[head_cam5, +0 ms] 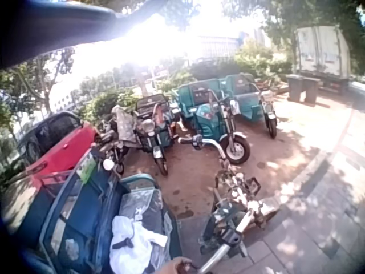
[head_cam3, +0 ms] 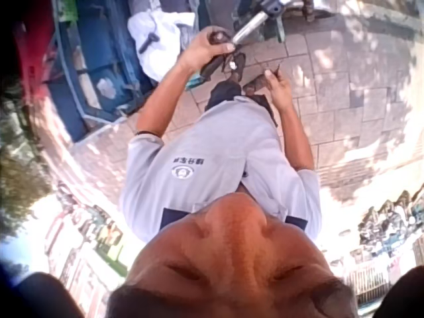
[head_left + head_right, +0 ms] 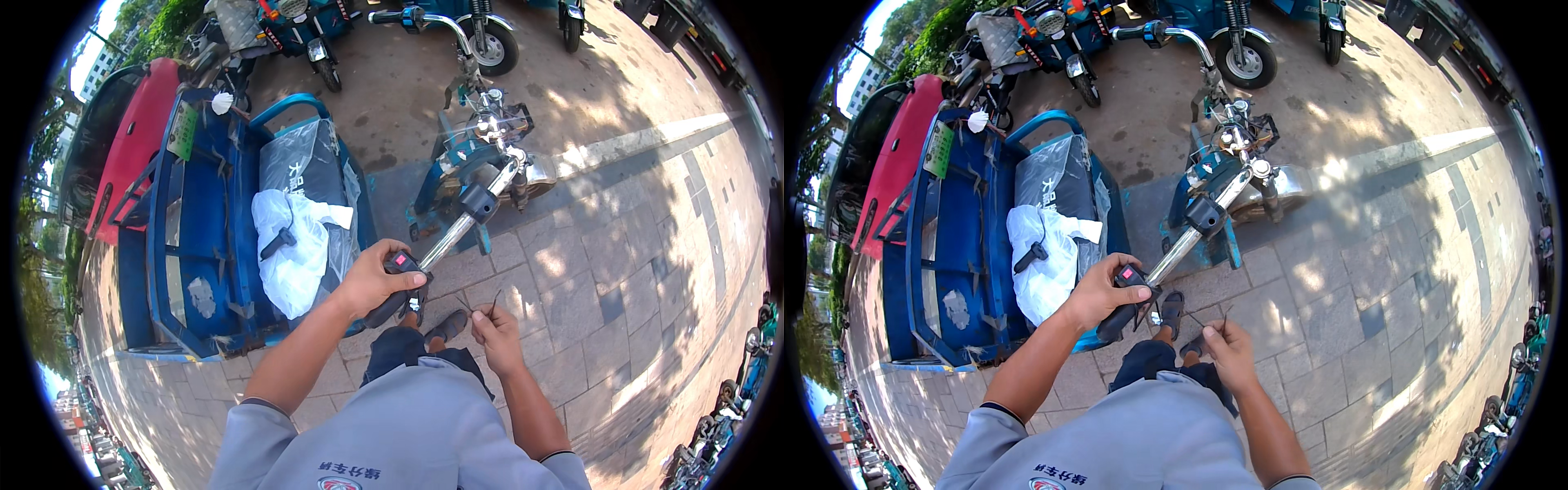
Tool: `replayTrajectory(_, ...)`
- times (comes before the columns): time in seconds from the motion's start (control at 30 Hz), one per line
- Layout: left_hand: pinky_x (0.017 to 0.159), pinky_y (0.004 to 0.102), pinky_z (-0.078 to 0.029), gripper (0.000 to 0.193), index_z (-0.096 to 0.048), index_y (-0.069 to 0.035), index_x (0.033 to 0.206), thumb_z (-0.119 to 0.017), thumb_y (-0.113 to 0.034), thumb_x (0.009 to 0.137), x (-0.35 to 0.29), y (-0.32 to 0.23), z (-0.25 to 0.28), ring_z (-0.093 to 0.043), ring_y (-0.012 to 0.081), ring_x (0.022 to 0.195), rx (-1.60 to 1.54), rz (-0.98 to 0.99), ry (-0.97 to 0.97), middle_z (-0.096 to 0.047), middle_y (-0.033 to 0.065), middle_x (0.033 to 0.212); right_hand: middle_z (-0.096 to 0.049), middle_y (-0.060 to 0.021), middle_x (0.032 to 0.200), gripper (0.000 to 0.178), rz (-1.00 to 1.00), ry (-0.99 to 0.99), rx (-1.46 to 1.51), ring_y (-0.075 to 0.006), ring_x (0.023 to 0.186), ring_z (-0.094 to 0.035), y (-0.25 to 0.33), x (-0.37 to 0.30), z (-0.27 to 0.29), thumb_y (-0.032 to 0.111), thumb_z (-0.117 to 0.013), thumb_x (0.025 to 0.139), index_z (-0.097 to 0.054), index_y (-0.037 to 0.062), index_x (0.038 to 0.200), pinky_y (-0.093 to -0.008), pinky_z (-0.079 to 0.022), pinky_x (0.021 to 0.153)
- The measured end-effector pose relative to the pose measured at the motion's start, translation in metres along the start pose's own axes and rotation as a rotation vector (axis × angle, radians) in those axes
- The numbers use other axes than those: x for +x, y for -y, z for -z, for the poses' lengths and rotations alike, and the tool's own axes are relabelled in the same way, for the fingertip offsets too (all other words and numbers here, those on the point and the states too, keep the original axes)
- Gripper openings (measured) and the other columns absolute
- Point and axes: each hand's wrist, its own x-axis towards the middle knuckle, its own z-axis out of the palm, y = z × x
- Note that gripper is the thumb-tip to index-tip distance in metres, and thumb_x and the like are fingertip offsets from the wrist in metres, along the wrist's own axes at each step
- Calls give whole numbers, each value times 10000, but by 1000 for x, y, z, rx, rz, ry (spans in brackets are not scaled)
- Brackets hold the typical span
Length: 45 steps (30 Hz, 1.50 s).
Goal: The person works on the handlebar of a blue electric tricycle, manipulating wires and components with their hands. They then retrieve a spray can, remove the cap, and apply the spray to the handlebar area. Finally, they use a small white cloth to wipe the handlebar and surrounding parts.
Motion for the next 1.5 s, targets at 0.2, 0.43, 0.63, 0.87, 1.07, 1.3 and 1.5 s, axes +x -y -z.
replayTrajectory(0.2, 831, 421, -557, 809, -484, 36, 1375, -941, -203, 753, -28, -10, -44, -686, 322, 967, 685, -451, -400, -628, 159, 1078, -623, -2, 802, 203, 67, -40, -134, -60, 683, -505, 13, -19, 4, 160, -737, 981, -715, -37, 1027, -235, -385, 614)
replayTrajectory(0.43, 900, 429, -583, 1126, -193, 1, 1612, -926, -147, 771, -35, 1, -29, -707, 344, 1018, 455, -489, -302, -626, 187, 1302, -659, 22, 857, 146, 251, -86, -362, -41, 795, -541, 63, -26, -43, 99, -720, 970, -741, -31, 1032, -222, -420, 703)
replayTrajectory(0.63, 954, 466, -586, 1051, -185, 0, 1608, -869, -117, 819, -31, 21, -15, -701, 389, 1103, 327, -665, -276, -585, 217, 1374, -632, 21, 842, 128, 308, -141, -573, -45, 771, -533, 84, -33, -75, 47, -700, 961, -733, -50, 1037, -222, -434, 687)
replayTrajectory(0.87, 992, 409, -564, 1070, -174, -58, 1626, -873, -73, 817, -35, 31, 17, -664, 287, 1178, 1, -537, -144, -359, 214, 1574, -597, 26, 814, 65, 377, -290, -737, -42, 734, -500, 102, -22, -114, -3, -706, 943, -712, -53, 983, -215, -409, 653)
replayTrajectory(1.07, 1050, 409, -512, 910, -276, 9, 1582, -838, -207, 900, -8, 58, 47, -608, 284, 1258, -337, -114, 282, -434, 214, 1537, -625, 20, 818, 74, 363, -412, -864, -44, 738, -511, 109, -14, -137, 11, -723, 935, -719, -45, 984, -209, -416, 661)
replayTrajectory(1.3, 880, 320, -543, 618, -586, 32, 1324, -794, -410, 945, 28, 50, 29, -673, 165, 945, -626, 55, 653, -706, 106, 1048, -617, 18, 777, 62, 349, -463, -930, -40, 698, -496, 105, -8, -158, 12, -733, 919, -713, -42, 944, -214, -397, 618)
replayTrajectory(1.5, 803, 329, -519, 597, -615, 11, 1261, -817, -427, 909, 23, 32, 24, -621, 163, 887, -365, -93, 560, -697, 68, 982, -588, -10, 736, 74, 425, -427, -1091, -63, 638, -479, 118, -7, -156, -44, -760, 855, -733, -25, 921, -234, -367, 571)
